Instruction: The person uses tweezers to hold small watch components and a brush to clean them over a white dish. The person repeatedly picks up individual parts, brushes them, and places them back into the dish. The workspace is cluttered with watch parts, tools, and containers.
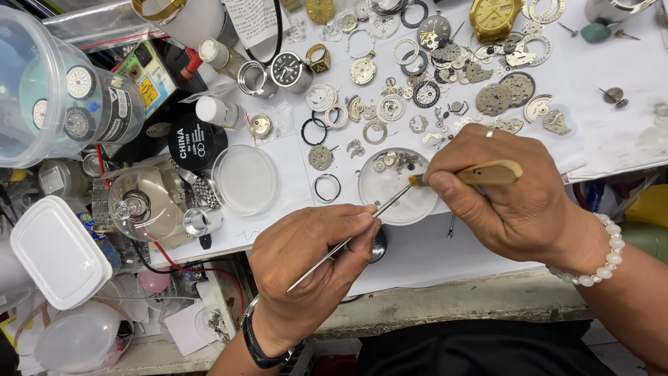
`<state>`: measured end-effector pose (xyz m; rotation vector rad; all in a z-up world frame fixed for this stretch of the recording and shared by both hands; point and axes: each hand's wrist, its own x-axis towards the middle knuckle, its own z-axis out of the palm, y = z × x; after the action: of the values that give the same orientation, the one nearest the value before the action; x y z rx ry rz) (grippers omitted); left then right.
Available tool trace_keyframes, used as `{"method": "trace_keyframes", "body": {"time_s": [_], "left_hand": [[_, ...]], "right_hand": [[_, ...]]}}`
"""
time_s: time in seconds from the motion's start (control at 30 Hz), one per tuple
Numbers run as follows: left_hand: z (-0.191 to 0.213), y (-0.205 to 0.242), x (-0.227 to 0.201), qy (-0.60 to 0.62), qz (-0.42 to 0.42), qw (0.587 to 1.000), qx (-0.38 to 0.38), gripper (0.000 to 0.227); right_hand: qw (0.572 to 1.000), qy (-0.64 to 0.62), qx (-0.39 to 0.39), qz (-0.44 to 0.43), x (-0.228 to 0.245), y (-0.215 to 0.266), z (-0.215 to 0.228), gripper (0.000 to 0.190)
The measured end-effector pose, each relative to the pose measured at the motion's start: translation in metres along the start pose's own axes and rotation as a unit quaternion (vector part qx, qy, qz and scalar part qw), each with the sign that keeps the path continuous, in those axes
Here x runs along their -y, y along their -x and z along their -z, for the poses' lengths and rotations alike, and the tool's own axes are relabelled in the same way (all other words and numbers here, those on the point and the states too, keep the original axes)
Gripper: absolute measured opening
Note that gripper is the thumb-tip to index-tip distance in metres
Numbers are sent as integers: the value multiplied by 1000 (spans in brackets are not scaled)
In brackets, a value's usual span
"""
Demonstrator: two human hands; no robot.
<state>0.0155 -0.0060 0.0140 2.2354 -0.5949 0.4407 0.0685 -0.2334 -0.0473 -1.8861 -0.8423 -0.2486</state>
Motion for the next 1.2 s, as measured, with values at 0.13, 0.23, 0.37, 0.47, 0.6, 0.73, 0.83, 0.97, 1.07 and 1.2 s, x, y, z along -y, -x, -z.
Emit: {"method": "trace_keyframes", "body": {"time_s": [0.13,0.23,0.37,0.47,0.6,0.73,0.83,0.97,1.07,1.2], "left_hand": [[0,0,-1,-9,-1,1000,0,14],[-1,0,-1,-7,1,1000,-1,14],[-1,-1,-2,-8,3,1000,-1,14],[-1,-1,-2,-5,5,1000,-3,13],[-1,-1,-3,-4,6,1000,-6,13],[-1,-3,-5,-4,-1,1000,-10,13],[0,-7,-7,-6,-5,1000,-10,14],[0,-24,-9,7,0,1000,-29,13],[-5,-37,-3,25,-4,999,-28,11],[-12,-46,7,37,13,999,-15,11]], "right_hand": [[999,-46,0,-12,0,0,3,21],[1000,-23,6,-7,0,1,3,16],[999,-38,4,-6,-2,1,2,20],[999,-37,-1,-4,-2,1,2,18],[999,-30,-8,9,0,-1,0,17],[990,-133,-46,-18,-6,11,-6,22],[951,-162,-259,-57,-16,27,-11,19],[922,-129,-361,-61,-18,32,-3,26],[916,-114,-370,-103,-16,30,0,28],[911,-114,-373,-133,-15,28,0,33]]}}
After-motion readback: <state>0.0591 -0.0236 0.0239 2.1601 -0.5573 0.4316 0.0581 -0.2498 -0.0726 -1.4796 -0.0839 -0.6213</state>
